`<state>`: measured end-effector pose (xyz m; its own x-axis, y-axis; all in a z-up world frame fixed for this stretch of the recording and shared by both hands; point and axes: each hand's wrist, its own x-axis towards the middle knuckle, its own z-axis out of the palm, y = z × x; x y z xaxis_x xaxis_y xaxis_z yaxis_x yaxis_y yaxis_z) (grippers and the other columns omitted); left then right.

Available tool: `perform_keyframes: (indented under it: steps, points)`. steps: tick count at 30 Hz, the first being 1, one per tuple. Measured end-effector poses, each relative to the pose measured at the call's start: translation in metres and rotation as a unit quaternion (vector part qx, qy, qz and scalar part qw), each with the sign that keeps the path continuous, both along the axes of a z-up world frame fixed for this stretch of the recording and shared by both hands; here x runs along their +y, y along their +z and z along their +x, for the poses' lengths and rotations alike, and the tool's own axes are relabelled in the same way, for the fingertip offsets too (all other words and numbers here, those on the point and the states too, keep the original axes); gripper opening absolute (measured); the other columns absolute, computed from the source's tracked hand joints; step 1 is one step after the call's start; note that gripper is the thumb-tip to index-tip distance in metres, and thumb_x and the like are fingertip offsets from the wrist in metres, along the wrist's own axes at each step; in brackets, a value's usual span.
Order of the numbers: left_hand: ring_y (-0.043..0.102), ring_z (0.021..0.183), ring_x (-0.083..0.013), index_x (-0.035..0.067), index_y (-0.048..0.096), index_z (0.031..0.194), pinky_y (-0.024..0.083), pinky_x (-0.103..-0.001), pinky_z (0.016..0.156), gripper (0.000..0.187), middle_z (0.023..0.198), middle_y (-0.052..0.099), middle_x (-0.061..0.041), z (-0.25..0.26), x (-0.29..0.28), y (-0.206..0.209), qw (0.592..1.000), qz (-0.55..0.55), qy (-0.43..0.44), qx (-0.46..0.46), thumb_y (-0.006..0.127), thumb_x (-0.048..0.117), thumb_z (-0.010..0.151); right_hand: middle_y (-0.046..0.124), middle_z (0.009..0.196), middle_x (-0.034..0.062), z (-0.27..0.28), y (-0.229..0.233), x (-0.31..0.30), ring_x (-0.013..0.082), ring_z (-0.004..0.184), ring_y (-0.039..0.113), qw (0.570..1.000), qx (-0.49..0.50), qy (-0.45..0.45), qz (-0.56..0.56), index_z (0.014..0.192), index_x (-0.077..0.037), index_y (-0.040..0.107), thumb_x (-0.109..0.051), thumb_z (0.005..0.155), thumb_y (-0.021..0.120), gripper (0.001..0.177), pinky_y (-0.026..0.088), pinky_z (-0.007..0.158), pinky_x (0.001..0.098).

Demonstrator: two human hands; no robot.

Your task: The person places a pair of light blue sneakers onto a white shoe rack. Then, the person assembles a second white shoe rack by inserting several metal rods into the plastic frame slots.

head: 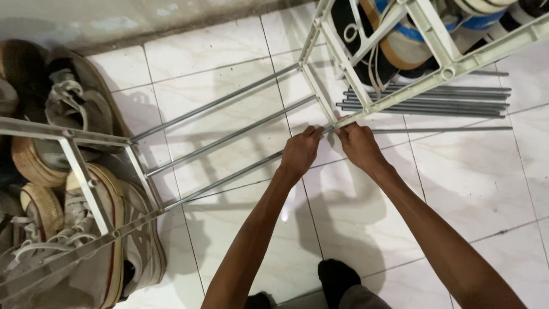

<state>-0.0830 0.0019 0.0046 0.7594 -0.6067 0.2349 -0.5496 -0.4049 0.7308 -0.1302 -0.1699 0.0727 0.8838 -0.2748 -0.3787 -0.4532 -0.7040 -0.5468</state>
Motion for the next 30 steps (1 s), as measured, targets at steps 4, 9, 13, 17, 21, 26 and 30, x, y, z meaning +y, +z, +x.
perform_keyframes:
  steps: [4, 9, 13, 17, 21, 26, 30]
  points:
    - [0.071, 0.077, -0.0366, 0.002, 0.067, 0.110, 0.058, -0.046, 0.065, 0.023, 0.102, 0.072, -0.018, 0.004, -0.001, -0.006, 0.998, 0.039, 0.012, 0.055, 0.053, 0.019, 0.103, 0.072, 0.092, 0.0230, -0.007, 0.010, 0.010, 0.0345, 0.081, 0.072, 0.999, -0.041, -0.005, -0.015, 0.127, 0.000, 0.065, -0.013, 0.105, 0.058, 0.027, 0.053, 0.073, 0.0438]
    - [0.071, 0.073, -0.0367, 0.004, 0.069, 0.095, 0.056, -0.050, 0.068, 0.036, 0.083, 0.074, -0.014, 0.013, 0.018, -0.017, 0.981, 0.126, -0.013, 0.148, 0.049, 0.032, 0.107, 0.074, 0.109, 0.0185, -0.010, 0.010, 0.006, 0.0279, 0.098, 0.074, 0.994, -0.093, 0.018, 0.047, 0.144, -0.005, 0.057, -0.009, 0.104, 0.056, 0.040, 0.056, 0.082, 0.0398]
    - [0.070, 0.067, -0.0346, 0.008, 0.071, 0.084, 0.056, -0.048, 0.065, 0.039, 0.075, 0.075, -0.008, 0.015, 0.027, -0.028, 0.984, 0.059, -0.027, 0.165, 0.051, 0.034, 0.105, 0.076, 0.108, 0.0159, -0.010, 0.005, 0.005, 0.0248, 0.100, 0.074, 0.992, -0.102, 0.010, 0.072, 0.145, -0.007, 0.057, -0.011, 0.102, 0.060, 0.043, 0.058, 0.087, 0.0374]
    - [0.067, 0.063, -0.0350, 0.007, 0.071, 0.086, 0.053, -0.048, 0.060, 0.032, 0.071, 0.072, -0.011, 0.016, 0.025, -0.029, 0.985, 0.014, -0.019, 0.173, 0.056, 0.030, 0.101, 0.076, 0.105, 0.0156, -0.005, 0.000, 0.004, 0.0245, 0.098, 0.075, 0.993, -0.108, 0.006, 0.056, 0.142, -0.005, 0.059, -0.011, 0.101, 0.062, 0.042, 0.058, 0.087, 0.0374]
    - [0.064, 0.060, -0.0369, 0.005, 0.069, 0.087, 0.050, -0.049, 0.058, 0.030, 0.067, 0.066, -0.016, 0.015, 0.027, -0.023, 0.983, 0.024, -0.010, 0.184, 0.059, 0.028, 0.102, 0.077, 0.105, 0.0145, -0.009, -0.010, 0.003, 0.0230, 0.100, 0.076, 0.995, -0.098, -0.002, 0.031, 0.130, 0.000, 0.066, -0.011, 0.104, 0.064, 0.028, 0.060, 0.087, 0.0365]
    - [0.063, 0.059, -0.0370, 0.006, 0.069, 0.088, 0.049, -0.048, 0.056, 0.026, 0.068, 0.066, -0.016, 0.014, 0.028, -0.018, 0.989, -0.004, -0.009, 0.149, 0.059, 0.026, 0.100, 0.077, 0.097, 0.0170, -0.011, -0.011, 0.009, 0.0231, 0.087, 0.076, 0.987, -0.144, -0.034, 0.063, 0.135, 0.003, 0.062, -0.003, 0.100, 0.059, 0.035, 0.059, 0.077, 0.0358]
    - [0.064, 0.062, -0.0374, 0.004, 0.065, 0.086, 0.049, -0.048, 0.057, 0.031, 0.067, 0.066, -0.016, 0.007, 0.029, -0.016, 0.993, 0.002, -0.003, 0.120, 0.059, 0.030, 0.103, 0.076, 0.097, 0.0161, -0.012, -0.015, 0.012, 0.0203, 0.081, 0.076, 0.982, -0.168, -0.033, 0.079, 0.133, 0.005, 0.062, -0.003, 0.102, 0.060, 0.032, 0.061, 0.073, 0.0325]
